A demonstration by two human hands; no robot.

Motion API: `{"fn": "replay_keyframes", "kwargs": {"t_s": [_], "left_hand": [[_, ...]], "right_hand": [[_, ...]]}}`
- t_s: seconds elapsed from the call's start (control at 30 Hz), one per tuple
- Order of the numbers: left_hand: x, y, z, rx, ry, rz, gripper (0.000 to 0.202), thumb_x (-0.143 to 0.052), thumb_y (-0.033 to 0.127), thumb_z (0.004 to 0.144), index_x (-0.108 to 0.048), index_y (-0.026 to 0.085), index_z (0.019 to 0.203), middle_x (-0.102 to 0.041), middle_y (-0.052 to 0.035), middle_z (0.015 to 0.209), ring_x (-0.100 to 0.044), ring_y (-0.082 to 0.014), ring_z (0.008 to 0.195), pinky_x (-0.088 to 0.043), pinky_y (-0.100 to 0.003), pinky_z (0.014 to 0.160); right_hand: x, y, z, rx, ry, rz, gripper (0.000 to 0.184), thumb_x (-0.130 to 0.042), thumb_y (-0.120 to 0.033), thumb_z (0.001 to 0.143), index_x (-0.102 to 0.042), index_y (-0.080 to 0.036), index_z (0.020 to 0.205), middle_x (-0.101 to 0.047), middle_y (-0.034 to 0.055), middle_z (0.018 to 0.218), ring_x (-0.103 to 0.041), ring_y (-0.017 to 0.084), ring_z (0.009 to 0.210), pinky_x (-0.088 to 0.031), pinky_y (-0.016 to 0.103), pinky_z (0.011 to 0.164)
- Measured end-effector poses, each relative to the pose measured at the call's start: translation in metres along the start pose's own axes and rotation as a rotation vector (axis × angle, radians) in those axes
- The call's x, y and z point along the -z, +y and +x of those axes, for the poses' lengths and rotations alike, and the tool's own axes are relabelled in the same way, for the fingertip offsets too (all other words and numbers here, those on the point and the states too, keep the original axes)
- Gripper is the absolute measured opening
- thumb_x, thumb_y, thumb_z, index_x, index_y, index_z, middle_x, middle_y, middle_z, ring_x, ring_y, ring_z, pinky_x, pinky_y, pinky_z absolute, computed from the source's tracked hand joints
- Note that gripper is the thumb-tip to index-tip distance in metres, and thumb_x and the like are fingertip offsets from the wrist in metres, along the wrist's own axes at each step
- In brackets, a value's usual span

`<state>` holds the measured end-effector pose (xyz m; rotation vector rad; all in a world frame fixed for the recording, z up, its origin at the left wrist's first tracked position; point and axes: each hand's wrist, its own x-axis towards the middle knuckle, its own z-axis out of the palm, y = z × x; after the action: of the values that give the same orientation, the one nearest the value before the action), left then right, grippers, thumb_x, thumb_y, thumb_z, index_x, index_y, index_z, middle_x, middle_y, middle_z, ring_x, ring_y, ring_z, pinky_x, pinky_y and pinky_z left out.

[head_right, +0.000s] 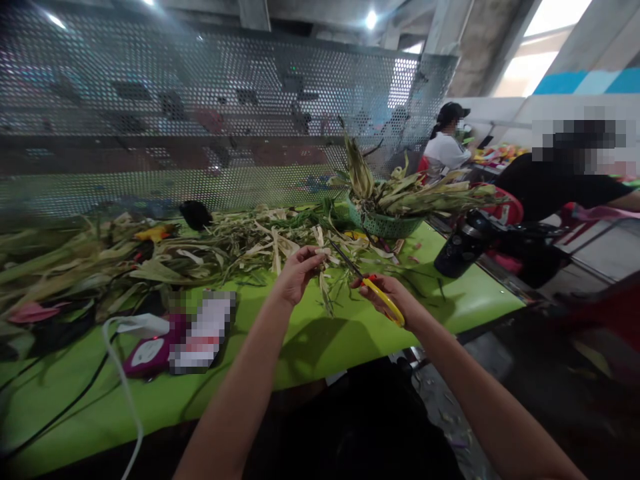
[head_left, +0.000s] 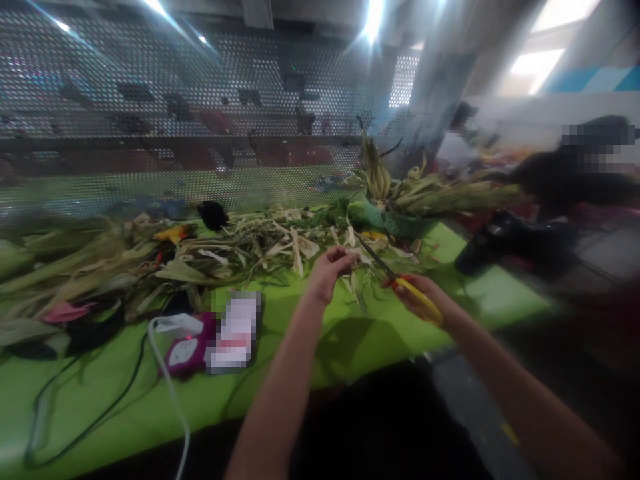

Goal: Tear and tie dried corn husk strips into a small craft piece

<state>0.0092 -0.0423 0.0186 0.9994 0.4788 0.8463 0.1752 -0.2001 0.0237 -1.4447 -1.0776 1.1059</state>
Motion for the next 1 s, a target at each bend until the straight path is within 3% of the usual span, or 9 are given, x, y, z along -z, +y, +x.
{"fn": "replay_keyframes", "kwargs": {"t_s": [0.43,0.63,0.87,0.93,1.0], "left_hand": [[-0.001,0.001,0.0,0.01,0.0,0.013,0.038,-0.087,0.032,0.058,-0.062,0.017,0.081,-0.068,-0.0003,0.083,-0.06,-0.0085,0.072,-0.045,-0.021,0.069],[0.002,-0.001,0.0,-0.008,-0.037,0.086,0.034,-0.084,0.033,0.063,-0.064,0.016,0.085,-0.07,-0.0027,0.087,-0.061,-0.0098,0.076,-0.046,-0.023,0.073],[0.001,0.001,-0.001,-0.01,-0.043,0.107,0.029,-0.082,0.03,0.063,-0.064,0.016,0.081,-0.069,-0.0019,0.084,-0.061,-0.0103,0.076,-0.045,-0.024,0.075],[0.001,0.001,0.0,-0.035,-0.045,0.088,0.029,-0.082,0.03,0.062,-0.064,0.015,0.079,-0.068,-0.0016,0.082,-0.059,-0.0101,0.074,-0.044,-0.024,0.074],[0.001,0.002,0.001,-0.06,-0.042,0.083,0.029,-0.081,0.031,0.062,-0.063,0.015,0.078,-0.066,-0.0009,0.078,-0.057,-0.0096,0.071,-0.042,-0.023,0.07]], "right_hand": [[0.009,0.004,-0.004,0.022,-0.059,-0.017,0.044,-0.068,-0.054,0.082,-0.061,-0.022,0.11,-0.042,-0.0053,0.068,-0.037,0.005,0.049,-0.03,0.018,0.041],[0.006,0.006,-0.001,-0.019,-0.05,0.043,0.046,-0.071,-0.056,0.077,-0.063,-0.02,0.105,-0.042,-0.0054,0.064,-0.037,0.006,0.048,-0.029,0.019,0.04],[0.002,0.01,0.001,0.006,0.03,-0.038,0.053,-0.071,-0.062,0.074,-0.062,-0.016,0.099,-0.033,-0.008,0.058,-0.028,0.005,0.045,-0.018,0.02,0.04],[0.006,0.009,0.001,0.011,0.049,-0.118,0.054,-0.069,-0.063,0.075,-0.062,-0.016,0.101,-0.038,-0.0067,0.06,-0.029,0.006,0.046,-0.022,0.02,0.041],[0.014,0.006,-0.001,0.048,0.051,-0.225,0.052,-0.067,-0.062,0.077,-0.061,-0.018,0.104,-0.048,-0.0028,0.068,-0.039,0.008,0.051,-0.033,0.022,0.045]]}}
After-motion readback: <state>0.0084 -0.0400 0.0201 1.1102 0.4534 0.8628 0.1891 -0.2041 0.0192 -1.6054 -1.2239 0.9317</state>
